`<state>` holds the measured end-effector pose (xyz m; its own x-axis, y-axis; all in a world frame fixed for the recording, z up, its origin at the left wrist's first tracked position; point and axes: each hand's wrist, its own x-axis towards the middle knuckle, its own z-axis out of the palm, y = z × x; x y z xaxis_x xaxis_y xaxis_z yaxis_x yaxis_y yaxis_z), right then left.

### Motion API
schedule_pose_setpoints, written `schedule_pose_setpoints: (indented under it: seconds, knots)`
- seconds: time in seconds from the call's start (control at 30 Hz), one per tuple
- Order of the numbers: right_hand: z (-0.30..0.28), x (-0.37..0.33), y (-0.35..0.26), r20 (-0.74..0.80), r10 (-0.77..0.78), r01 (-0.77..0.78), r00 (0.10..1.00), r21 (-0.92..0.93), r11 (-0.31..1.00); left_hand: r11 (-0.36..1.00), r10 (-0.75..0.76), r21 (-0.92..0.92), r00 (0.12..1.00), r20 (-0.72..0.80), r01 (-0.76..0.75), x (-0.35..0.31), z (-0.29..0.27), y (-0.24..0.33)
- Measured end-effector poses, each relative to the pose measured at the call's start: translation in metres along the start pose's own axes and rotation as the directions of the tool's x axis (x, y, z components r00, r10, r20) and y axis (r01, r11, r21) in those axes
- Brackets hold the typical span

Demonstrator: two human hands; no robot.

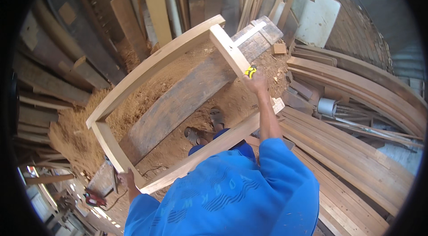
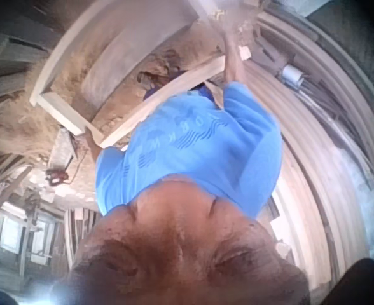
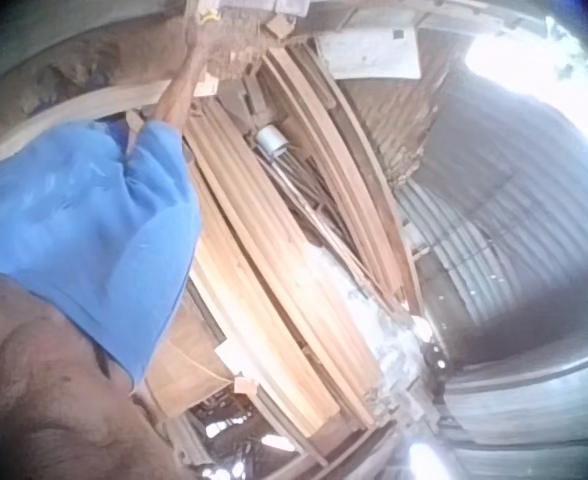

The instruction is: The person assembles a wooden frame by checking the corner angles with an L-square ruler, turning the frame over, and tapping the joints with a hammer.

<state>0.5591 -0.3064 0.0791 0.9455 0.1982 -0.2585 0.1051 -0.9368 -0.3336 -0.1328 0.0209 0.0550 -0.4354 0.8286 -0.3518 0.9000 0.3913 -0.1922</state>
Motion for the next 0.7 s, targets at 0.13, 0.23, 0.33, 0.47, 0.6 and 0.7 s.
schedule_pose_setpoints:
  seconds: [0.13,0.23,0.33,0.47,0.6,0.7]
  knots:
    - [0.01,-0.002,-0.001,0.039,0.014,-0.015,0.999,0.019,1.0,0.955,-0.003,0.287,0.97,-0.243,0.075,-0.004,0.03,0.008]
    - [0.013,0.005,0.013,-0.021,-0.015,0.019,1.0,0.208,0.978,0.871,0.382,0.343,0.924,-0.021,-0.352,-0.042,0.043,0.052]
    - [0.022,0.034,0.074,-0.063,0.028,0.019,0.998,0.639,0.769,0.64,0.709,-0.126,0.52,0.476,-0.758,-0.155,0.046,0.152]
    - [-0.021,0.037,0.08,0.082,-0.106,-0.084,0.991,0.996,-0.015,0.574,0.701,-0.591,-0.034,0.713,-0.567,-0.22,0.1,0.169]
    - [-0.075,0.015,0.082,0.184,-0.346,-0.284,0.92,0.921,-0.265,0.599,0.601,-0.539,-0.112,0.791,-0.593,-0.268,0.092,0.194]
    - [-0.063,-0.004,0.076,0.32,-0.268,-0.38,0.909,0.9,-0.212,0.623,0.597,-0.509,-0.059,0.8,-0.594,-0.274,0.084,0.191]
